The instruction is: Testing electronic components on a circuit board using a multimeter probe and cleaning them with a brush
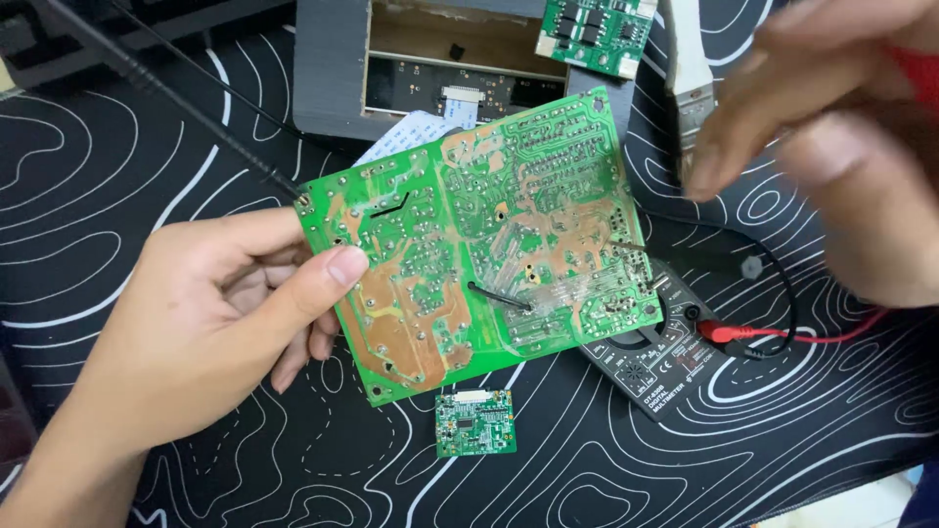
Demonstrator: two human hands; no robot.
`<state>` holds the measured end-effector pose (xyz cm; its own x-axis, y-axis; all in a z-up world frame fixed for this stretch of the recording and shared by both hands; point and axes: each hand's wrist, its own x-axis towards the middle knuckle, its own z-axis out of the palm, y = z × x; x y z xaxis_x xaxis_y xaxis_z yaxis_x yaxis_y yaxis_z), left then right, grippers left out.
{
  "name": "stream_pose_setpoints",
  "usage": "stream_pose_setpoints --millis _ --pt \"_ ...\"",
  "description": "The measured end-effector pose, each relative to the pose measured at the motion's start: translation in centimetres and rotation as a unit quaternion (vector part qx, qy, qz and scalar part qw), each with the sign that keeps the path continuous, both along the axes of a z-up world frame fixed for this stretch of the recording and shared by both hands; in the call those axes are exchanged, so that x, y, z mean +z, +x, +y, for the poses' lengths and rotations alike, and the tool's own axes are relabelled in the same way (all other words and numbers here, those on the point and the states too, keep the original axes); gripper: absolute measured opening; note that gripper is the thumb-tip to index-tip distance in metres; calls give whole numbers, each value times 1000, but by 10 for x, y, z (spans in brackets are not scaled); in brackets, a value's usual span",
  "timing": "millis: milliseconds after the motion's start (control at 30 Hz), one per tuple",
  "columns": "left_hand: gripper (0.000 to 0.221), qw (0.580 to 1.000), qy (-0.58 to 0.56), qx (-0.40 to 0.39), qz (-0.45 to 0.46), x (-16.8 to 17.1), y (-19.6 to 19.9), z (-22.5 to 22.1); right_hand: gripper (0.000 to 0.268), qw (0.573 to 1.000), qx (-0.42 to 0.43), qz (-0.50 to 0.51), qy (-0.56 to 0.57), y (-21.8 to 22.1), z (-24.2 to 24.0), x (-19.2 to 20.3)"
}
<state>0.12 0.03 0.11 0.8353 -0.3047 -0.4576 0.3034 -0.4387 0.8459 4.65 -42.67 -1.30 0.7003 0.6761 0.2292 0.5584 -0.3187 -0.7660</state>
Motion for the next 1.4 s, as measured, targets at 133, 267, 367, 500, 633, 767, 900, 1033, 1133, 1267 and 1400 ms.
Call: stream_pose_setpoints --millis 133,267,367,500,633,767,900,1033,1133,1267,1400 --pt "25 1000 11 1 6 -1 0 1 85 997 -66 -15 29 4 -22 -36" --pt "25 1000 -3 -5 -2 1 0 0 89 993 -66 -77 -52 1 12 5" --pt "26 1000 6 -7 -4 2 0 0 67 995 -62 -38 -65 -1 26 20" --pt "27 1000 9 -7 2 2 1 0 35 997 -39 4 -70 3 29 20" --pt "26 1000 7 -7 -1 1 1 1 33 998 -14 -22 -56 3 36 20" --pt "25 1000 5 -5 -1 1 0 0 31 998 5 -43 -49 4 39 19" --pt "26 1000 -2 -5 -3 2 -1 0 29 997 6 -61 -46 3 39 16" --pt "27 1000 -3 -1 -1 3 -1 -1 30 997 -10 -56 -53 2 41 21" --pt "27 1000 3 -8 -4 5 0 -2 29 997 -26 -57 -48 3 30 10" --pt "28 1000 0 -9 -5 5 0 -1 28 997 -31 -37 -53 4 27 15" --pt "29 1000 -8 -10 -6 3 0 0 28 997 -37 -38 -53 4 25 14"
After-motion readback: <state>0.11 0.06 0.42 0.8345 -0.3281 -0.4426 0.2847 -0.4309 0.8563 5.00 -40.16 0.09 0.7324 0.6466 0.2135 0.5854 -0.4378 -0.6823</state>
